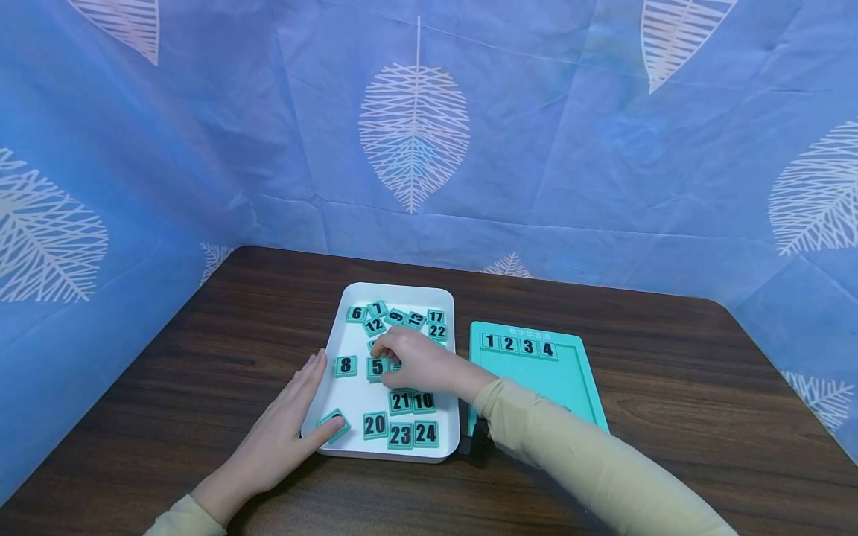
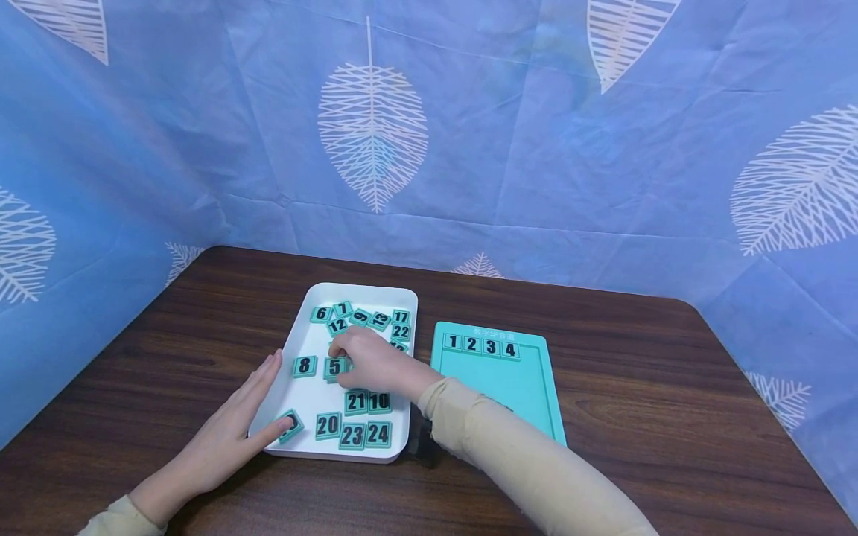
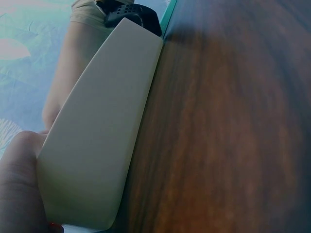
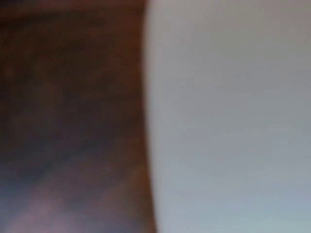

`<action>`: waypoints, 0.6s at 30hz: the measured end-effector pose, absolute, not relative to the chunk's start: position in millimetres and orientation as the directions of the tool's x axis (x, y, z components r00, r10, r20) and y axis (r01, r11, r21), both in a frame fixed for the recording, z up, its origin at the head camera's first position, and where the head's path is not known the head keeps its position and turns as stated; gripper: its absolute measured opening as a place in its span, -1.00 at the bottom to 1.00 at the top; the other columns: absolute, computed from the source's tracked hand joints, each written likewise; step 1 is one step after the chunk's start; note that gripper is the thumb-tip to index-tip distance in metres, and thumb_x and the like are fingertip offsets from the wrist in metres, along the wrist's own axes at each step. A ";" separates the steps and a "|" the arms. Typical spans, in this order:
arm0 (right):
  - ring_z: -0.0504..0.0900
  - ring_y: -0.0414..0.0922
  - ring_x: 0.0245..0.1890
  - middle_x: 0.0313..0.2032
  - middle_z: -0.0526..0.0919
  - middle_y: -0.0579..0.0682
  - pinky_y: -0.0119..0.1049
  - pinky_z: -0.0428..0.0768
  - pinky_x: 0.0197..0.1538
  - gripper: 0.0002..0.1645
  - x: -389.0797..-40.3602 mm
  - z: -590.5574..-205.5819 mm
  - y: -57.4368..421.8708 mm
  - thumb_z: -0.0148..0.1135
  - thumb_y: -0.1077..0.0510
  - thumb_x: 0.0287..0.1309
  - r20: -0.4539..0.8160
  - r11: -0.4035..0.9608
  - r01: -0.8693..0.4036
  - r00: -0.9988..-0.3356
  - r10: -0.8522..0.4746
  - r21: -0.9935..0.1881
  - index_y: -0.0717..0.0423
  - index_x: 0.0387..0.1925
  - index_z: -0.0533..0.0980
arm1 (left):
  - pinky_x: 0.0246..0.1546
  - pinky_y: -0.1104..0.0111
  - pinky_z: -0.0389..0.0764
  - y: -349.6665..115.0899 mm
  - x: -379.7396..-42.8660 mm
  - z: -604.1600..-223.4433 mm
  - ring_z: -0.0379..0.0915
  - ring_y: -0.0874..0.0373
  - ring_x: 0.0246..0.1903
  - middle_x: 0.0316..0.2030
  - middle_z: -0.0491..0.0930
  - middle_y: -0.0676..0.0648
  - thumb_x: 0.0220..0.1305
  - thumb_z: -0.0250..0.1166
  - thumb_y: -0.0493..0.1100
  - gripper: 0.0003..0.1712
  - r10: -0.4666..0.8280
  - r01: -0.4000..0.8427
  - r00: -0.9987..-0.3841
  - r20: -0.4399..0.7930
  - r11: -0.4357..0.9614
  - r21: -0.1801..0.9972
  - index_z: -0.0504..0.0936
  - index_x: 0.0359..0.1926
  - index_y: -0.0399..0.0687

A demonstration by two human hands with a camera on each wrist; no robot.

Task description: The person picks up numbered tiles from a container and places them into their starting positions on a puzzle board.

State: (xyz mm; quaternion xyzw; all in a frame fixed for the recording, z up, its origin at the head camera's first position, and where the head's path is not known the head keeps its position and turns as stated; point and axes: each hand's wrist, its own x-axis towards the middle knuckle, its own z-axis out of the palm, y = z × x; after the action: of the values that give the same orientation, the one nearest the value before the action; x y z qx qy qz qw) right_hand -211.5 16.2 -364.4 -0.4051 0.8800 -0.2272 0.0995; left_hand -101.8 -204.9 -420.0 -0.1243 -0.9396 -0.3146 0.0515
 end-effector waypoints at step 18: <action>0.48 -0.06 -0.14 -0.09 0.49 -0.01 -0.23 0.53 -0.07 -0.59 -219.1 -335.5 76.4 0.30 0.24 0.11 0.123 0.574 -0.626 -0.726 -0.677 -0.528 0.17 0.03 0.53 | 0.28 -0.19 0.03 -204.3 -101.3 -420.3 -0.20 -0.07 0.44 0.49 -0.11 -0.06 0.26 0.12 0.33 0.01 0.193 0.255 -0.967 0.169 0.787 0.561 -0.12 0.52 0.04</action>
State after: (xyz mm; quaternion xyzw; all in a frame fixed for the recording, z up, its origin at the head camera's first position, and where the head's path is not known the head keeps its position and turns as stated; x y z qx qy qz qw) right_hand -219.1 76.4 -335.5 -0.3676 0.8860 -0.2787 0.0463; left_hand -101.3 -204.3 -420.3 -0.1185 -0.9439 -0.3038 0.0514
